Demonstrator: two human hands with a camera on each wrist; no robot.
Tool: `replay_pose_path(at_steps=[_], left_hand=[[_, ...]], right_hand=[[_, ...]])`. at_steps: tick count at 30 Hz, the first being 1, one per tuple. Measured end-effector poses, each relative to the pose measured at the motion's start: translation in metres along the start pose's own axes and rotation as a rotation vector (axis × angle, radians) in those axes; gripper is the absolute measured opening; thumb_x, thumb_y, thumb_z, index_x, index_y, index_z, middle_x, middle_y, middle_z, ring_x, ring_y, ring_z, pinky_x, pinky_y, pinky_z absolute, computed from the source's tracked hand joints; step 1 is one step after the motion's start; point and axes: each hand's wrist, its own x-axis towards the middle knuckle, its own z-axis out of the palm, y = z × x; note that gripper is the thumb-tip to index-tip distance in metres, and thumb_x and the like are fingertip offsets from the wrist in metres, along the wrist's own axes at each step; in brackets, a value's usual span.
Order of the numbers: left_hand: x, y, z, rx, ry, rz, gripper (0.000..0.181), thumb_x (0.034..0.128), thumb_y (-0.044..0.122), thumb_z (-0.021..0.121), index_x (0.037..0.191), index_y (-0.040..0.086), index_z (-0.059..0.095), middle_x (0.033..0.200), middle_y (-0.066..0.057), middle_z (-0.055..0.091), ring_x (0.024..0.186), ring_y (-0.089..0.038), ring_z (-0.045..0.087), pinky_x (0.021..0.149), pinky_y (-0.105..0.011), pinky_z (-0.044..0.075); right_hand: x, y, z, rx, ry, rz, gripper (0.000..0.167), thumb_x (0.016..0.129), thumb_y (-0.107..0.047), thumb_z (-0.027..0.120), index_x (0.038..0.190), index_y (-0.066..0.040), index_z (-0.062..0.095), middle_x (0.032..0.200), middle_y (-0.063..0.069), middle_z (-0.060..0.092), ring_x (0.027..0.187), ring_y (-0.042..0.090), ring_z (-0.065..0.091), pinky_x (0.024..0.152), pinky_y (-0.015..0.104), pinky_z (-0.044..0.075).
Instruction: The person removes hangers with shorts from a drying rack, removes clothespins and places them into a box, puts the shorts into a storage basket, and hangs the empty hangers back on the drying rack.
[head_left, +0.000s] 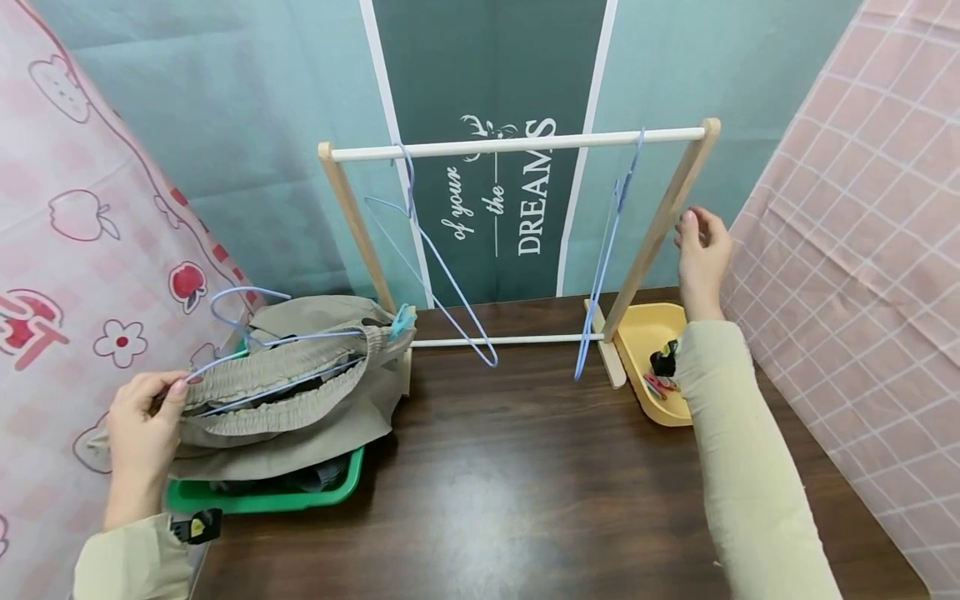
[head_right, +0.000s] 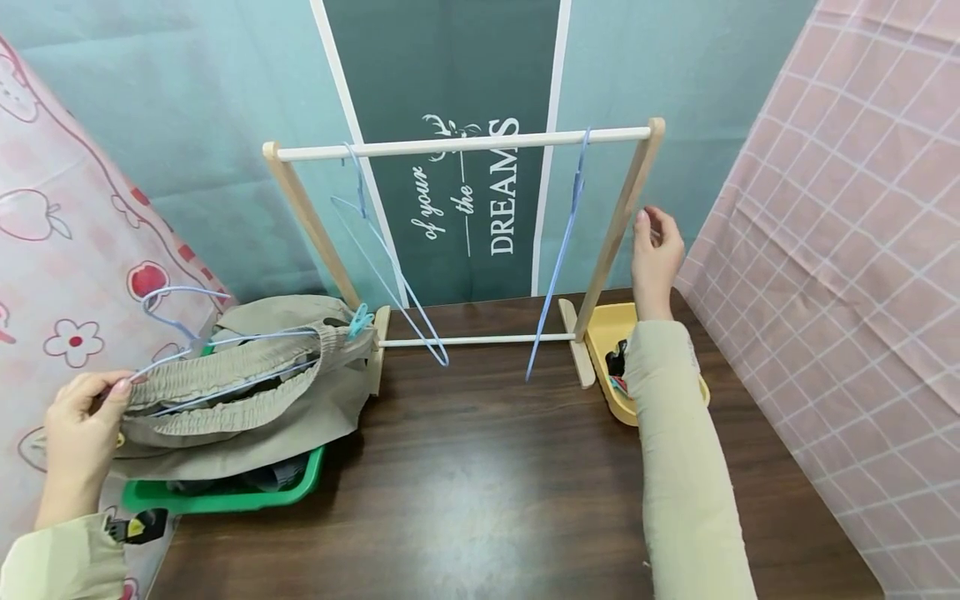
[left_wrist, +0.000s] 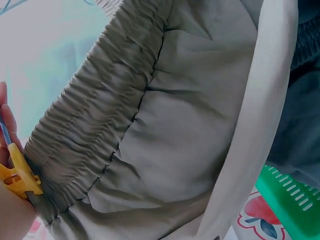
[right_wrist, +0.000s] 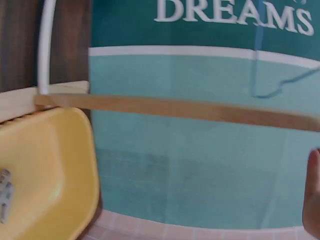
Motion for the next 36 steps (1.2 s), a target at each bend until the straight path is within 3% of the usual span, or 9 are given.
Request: replay_pose_path(at_steps=[4,9,12,16,22,26,30,33,36], left_hand=[[0.001,0.002,0.002,0.012,-0.017,0.024,0.044,0.0899,0.007,0.061,0.082,0.05,0.058,0.08,0.043,0.049,0.08,0.012,0.039,0.073,-0.017,0.023],[0.002,0.002,0.005,-0.003,-0.022,0.042,0.044,0.0893,0.006,0.061,0.082,0.05,0.058,0.08,0.044,0.05,0.079,0.011,0.039,0.073,-0.017,0.023],[0.003,0.002,0.006,-0.004,-0.026,0.046,0.033,0.09,0.008,0.062,0.079,0.039,0.066,0.079,0.044,0.051,0.077,0.01,0.039,0.073,-0.018,0.023],[0.005,0.004,0.008,0.017,-0.041,0.045,0.014,0.0904,0.01,0.063,0.079,0.011,0.07,0.079,0.044,0.049,0.076,0.01,0.038,0.074,-0.019,0.023],[0.006,0.008,0.012,0.005,-0.06,0.044,0.017,0.0911,0.009,0.062,0.078,0.016,0.069,0.079,0.044,0.049,0.076,0.011,0.038,0.073,-0.019,0.023],[0.008,0.008,0.016,-0.021,-0.08,0.063,0.028,0.0903,0.007,0.061,0.077,0.031,0.067,0.08,0.044,0.05,0.078,0.011,0.039,0.074,-0.019,0.023],[0.008,0.007,0.02,-0.021,-0.097,0.076,0.049,0.0867,0.0,0.059,0.08,0.048,0.057,0.081,0.045,0.049,0.078,0.012,0.039,0.074,-0.021,0.024],[0.009,0.007,0.023,-0.013,-0.106,0.072,0.031,0.0879,0.002,0.06,0.074,0.029,0.066,0.08,0.045,0.049,0.079,0.012,0.039,0.074,-0.021,0.024],[0.009,0.006,0.025,-0.005,-0.114,0.076,0.013,0.0892,0.005,0.061,0.077,0.005,0.067,0.081,0.045,0.048,0.079,0.012,0.039,0.075,-0.022,0.024]], right_hand=[[-0.013,0.022,0.004,0.059,0.114,-0.014,0.021,0.1,-0.019,0.048,0.111,-0.007,0.061,0.091,-0.006,0.059,0.084,0.004,0.061,0.089,0.024,0.05],[-0.033,0.048,0.014,-0.001,0.081,0.084,0.022,0.1,-0.013,0.042,0.114,-0.005,0.058,0.089,-0.005,0.058,0.082,0.006,0.061,0.085,0.023,0.051],[-0.047,0.059,0.025,-0.086,0.013,0.148,0.028,0.1,-0.009,0.04,0.121,0.0,0.056,0.086,-0.008,0.058,0.079,0.004,0.061,0.08,0.017,0.052],[-0.067,0.074,0.039,-0.181,-0.103,0.191,0.032,0.1,-0.009,0.038,0.125,0.004,0.053,0.089,-0.003,0.059,0.074,-0.003,0.057,0.075,0.011,0.05],[-0.091,0.095,0.058,-0.231,-0.305,0.151,0.03,0.099,-0.005,0.038,0.119,0.011,0.053,0.106,0.033,0.062,0.064,-0.008,0.056,0.064,0.007,0.048],[-0.109,0.099,0.071,-0.276,-0.469,0.159,0.029,0.097,-0.001,0.038,0.119,0.011,0.054,0.108,0.036,0.061,0.066,-0.004,0.057,0.069,0.013,0.051],[-0.125,0.101,0.088,-0.286,-0.606,0.158,0.03,0.097,0.001,0.042,0.123,0.011,0.051,0.111,0.036,0.061,0.083,0.017,0.066,0.075,0.02,0.054],[-0.139,0.101,0.1,-0.264,-0.69,0.12,0.03,0.096,0.003,0.046,0.123,0.013,0.051,0.111,0.037,0.06,0.093,0.033,0.067,0.079,0.029,0.057],[-0.153,0.097,0.111,-0.276,-0.765,0.084,0.028,0.094,0.001,0.053,0.121,0.011,0.054,0.109,0.034,0.063,0.096,0.039,0.066,0.084,0.038,0.056]])
